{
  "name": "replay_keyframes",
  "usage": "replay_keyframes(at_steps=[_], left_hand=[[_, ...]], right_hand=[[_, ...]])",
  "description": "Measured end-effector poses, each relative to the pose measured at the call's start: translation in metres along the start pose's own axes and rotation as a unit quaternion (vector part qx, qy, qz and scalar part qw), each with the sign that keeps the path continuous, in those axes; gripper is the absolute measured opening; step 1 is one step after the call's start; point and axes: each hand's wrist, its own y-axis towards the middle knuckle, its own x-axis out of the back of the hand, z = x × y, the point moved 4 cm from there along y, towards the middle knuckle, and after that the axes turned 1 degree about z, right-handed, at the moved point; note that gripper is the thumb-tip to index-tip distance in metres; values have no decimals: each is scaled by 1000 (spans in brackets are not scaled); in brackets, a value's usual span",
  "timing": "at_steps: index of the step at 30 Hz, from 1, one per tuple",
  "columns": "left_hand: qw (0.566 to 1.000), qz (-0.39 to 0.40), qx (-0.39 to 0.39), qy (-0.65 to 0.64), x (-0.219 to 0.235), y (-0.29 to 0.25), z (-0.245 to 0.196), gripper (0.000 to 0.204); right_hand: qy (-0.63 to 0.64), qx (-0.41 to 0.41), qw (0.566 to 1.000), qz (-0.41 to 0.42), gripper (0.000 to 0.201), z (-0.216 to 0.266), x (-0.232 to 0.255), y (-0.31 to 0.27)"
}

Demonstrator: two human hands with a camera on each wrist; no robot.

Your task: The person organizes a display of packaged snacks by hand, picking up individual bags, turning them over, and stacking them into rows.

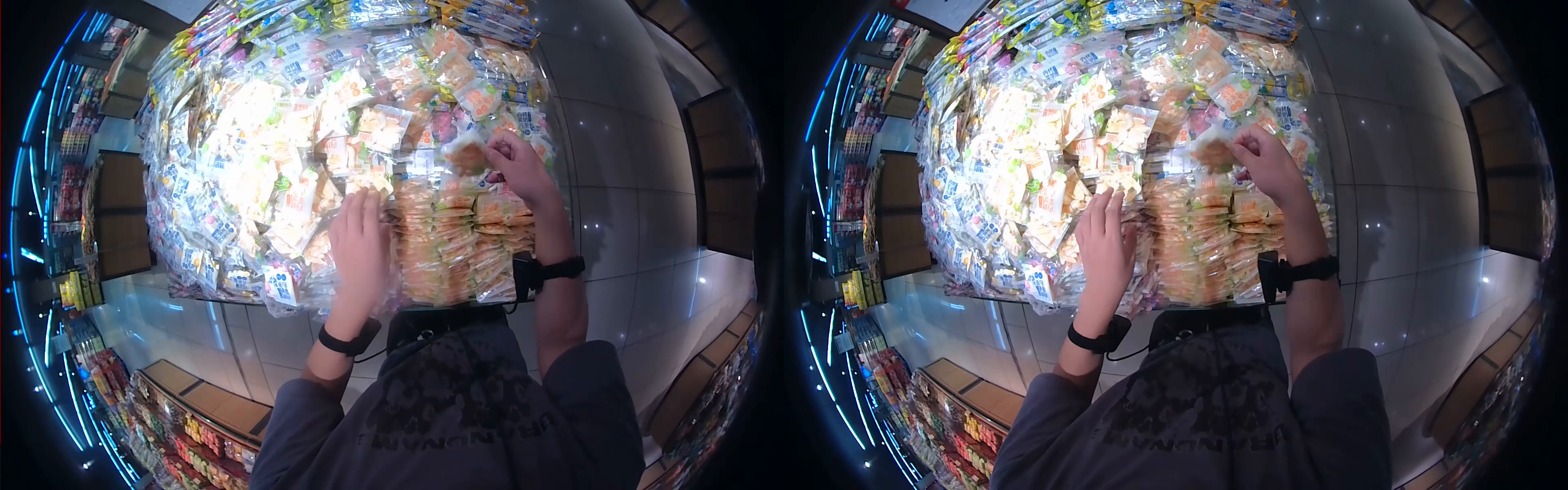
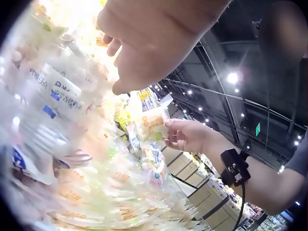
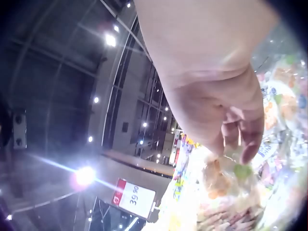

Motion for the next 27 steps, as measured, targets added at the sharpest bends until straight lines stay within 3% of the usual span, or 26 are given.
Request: replay_keyframes(at_steps=[2, 6, 8, 9, 11, 15, 21, 23, 25, 27], left_hand=[[1000, 27, 9, 2, -7, 4, 5, 60], [998, 52, 27, 12, -22, 10, 17, 57], [998, 54, 40, 20, -23, 11, 19, 54], [999, 29, 24, 10, -20, 14, 17, 45], [1000, 6, 14, 2, -15, 17, 18, 37], [998, -31, 19, -51, -5, 21, 23, 26], [996, -60, 13, -62, 11, 14, 26, 21], [996, -65, 3, -65, 15, 9, 27, 20], [992, -109, -64, -26, 24, 4, 22, 27], [990, -120, -76, -14, 33, -1, 14, 28]], right_hand=[[-214, 88, 967, -110, 10, 2, -7, 14], [-321, 163, 924, -129, 13, -4, -58, 41], [-479, 291, 828, 18, 18, -28, -86, 60], [-477, 292, 829, 20, 18, -28, -90, 61], [-425, 178, 873, 157, 19, -41, -103, 63], [-372, 139, 895, 204, 33, -47, -102, 69], [-422, 151, 847, 285, 46, -54, -102, 72], [-411, 188, 844, 290, 45, -53, -97, 68], [-399, 227, 839, 293, 44, -49, -91, 63], [-360, 248, 885, 162, 43, -41, -74, 57]])
